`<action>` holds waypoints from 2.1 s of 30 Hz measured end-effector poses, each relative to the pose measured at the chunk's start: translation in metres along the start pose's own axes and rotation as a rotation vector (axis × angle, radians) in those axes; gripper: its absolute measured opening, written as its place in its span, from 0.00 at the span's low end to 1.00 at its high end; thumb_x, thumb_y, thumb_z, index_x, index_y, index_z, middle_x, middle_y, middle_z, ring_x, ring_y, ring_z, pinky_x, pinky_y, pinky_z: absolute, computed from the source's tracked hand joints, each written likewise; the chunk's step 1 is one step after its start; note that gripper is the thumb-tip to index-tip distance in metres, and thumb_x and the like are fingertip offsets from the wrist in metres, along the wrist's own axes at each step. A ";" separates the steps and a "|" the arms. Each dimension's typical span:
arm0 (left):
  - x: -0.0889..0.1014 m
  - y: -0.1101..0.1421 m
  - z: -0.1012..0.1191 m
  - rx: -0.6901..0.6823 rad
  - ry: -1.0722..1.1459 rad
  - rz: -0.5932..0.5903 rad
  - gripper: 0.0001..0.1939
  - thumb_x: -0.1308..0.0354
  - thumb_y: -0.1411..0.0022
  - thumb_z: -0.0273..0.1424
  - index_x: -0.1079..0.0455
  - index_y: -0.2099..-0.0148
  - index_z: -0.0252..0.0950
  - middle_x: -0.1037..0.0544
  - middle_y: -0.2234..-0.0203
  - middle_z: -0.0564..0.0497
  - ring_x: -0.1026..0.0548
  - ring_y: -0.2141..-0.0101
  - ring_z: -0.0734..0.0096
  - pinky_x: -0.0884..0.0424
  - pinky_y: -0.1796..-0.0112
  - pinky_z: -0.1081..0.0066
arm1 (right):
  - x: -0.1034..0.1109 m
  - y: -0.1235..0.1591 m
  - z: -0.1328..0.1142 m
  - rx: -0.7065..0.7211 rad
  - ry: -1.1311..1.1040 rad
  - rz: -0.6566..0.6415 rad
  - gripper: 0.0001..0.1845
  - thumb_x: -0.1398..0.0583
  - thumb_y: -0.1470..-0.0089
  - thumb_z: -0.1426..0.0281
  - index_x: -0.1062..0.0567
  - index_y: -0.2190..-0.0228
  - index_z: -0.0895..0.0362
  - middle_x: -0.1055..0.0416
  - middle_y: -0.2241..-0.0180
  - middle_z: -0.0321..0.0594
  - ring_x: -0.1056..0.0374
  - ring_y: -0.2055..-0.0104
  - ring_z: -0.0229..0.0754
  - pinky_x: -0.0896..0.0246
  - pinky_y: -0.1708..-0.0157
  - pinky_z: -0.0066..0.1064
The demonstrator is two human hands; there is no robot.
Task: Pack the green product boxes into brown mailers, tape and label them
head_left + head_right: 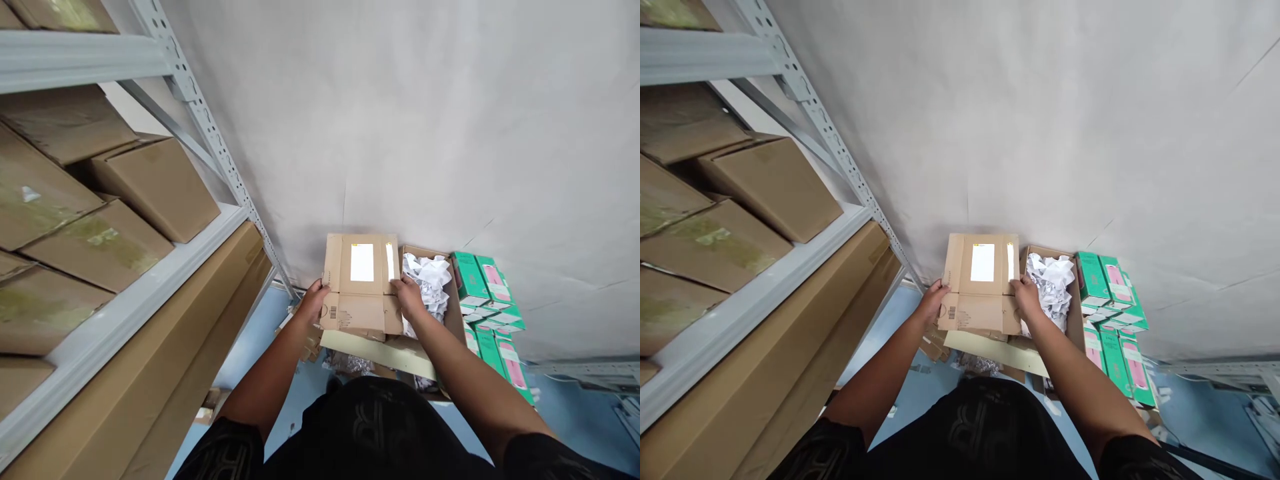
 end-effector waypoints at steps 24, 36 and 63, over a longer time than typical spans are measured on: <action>-0.297 0.115 -0.033 0.001 -0.151 -0.638 0.27 0.29 0.45 0.45 0.24 0.48 0.35 0.16 0.57 0.44 0.19 0.56 0.54 0.26 0.53 0.59 | 0.316 0.169 0.041 0.013 -0.405 0.493 0.17 0.32 0.59 0.63 0.21 0.64 0.54 0.21 0.70 0.35 0.29 0.69 0.42 0.36 0.69 0.30; -0.517 0.231 -0.128 -0.372 -0.696 -1.096 0.14 0.36 0.42 0.35 0.20 0.53 0.40 0.17 0.62 0.50 0.22 0.57 0.55 0.30 0.51 0.64 | 0.581 0.316 0.144 -0.079 -0.029 1.036 0.41 0.34 0.59 0.57 0.32 0.43 0.54 0.25 0.49 0.50 0.25 0.55 0.53 0.29 0.58 0.42; -0.832 0.282 -0.348 0.136 -0.540 -1.525 0.49 0.30 0.46 0.38 0.49 0.27 0.45 0.38 0.33 0.37 0.39 0.33 0.47 0.32 0.42 0.55 | 0.735 0.442 0.168 -0.146 -0.091 1.820 0.10 0.39 0.56 0.62 0.23 0.71 0.54 0.27 0.73 0.35 0.34 0.66 0.46 0.37 0.63 0.35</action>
Point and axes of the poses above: each hand's wrist, its own y-axis away from the middle knuckle, its own x-axis out of the back of the hand, z = x × y, the point moved 1 cm from there along -y, towards the middle knuckle
